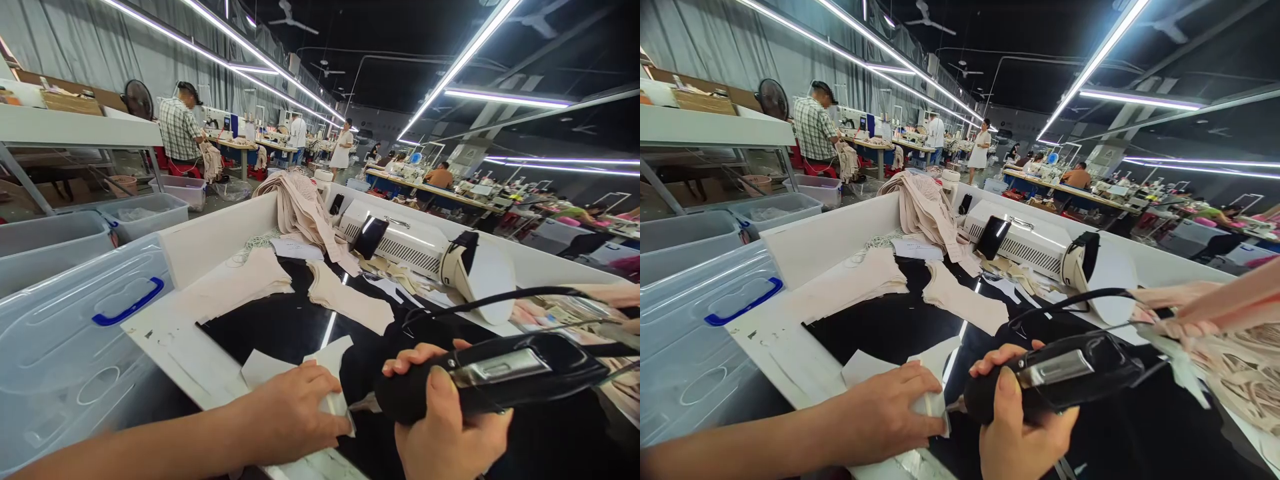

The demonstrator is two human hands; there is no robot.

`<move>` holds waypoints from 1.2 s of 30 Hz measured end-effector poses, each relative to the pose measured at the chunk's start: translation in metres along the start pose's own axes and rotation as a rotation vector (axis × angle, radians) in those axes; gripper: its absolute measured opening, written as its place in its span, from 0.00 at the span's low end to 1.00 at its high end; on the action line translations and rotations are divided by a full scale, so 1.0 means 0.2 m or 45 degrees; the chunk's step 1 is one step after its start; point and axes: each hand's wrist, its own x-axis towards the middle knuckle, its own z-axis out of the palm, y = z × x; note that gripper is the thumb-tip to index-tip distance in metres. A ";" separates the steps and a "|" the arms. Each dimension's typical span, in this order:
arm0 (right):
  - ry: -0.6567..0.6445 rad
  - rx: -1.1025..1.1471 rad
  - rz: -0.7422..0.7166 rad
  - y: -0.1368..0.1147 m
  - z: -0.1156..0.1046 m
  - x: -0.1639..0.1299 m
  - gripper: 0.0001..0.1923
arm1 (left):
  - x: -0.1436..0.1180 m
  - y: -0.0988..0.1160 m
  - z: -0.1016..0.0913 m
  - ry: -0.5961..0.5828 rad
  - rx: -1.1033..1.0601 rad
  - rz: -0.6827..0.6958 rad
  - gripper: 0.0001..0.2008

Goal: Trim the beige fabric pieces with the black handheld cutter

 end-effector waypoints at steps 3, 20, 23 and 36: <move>0.023 -0.002 0.037 -0.01 0.01 0.01 0.24 | 0.00 0.00 0.00 0.005 0.001 -0.009 0.08; -0.018 0.026 0.109 -0.03 0.01 -0.02 0.23 | -0.08 0.14 0.14 0.314 0.300 0.036 0.14; -0.033 0.032 0.042 -0.05 -0.03 -0.04 0.22 | -0.10 0.20 0.15 0.317 0.330 -0.020 0.12; -0.090 0.024 -0.025 -0.04 -0.07 -0.06 0.20 | 0.00 0.04 -0.06 0.024 0.029 -0.013 0.05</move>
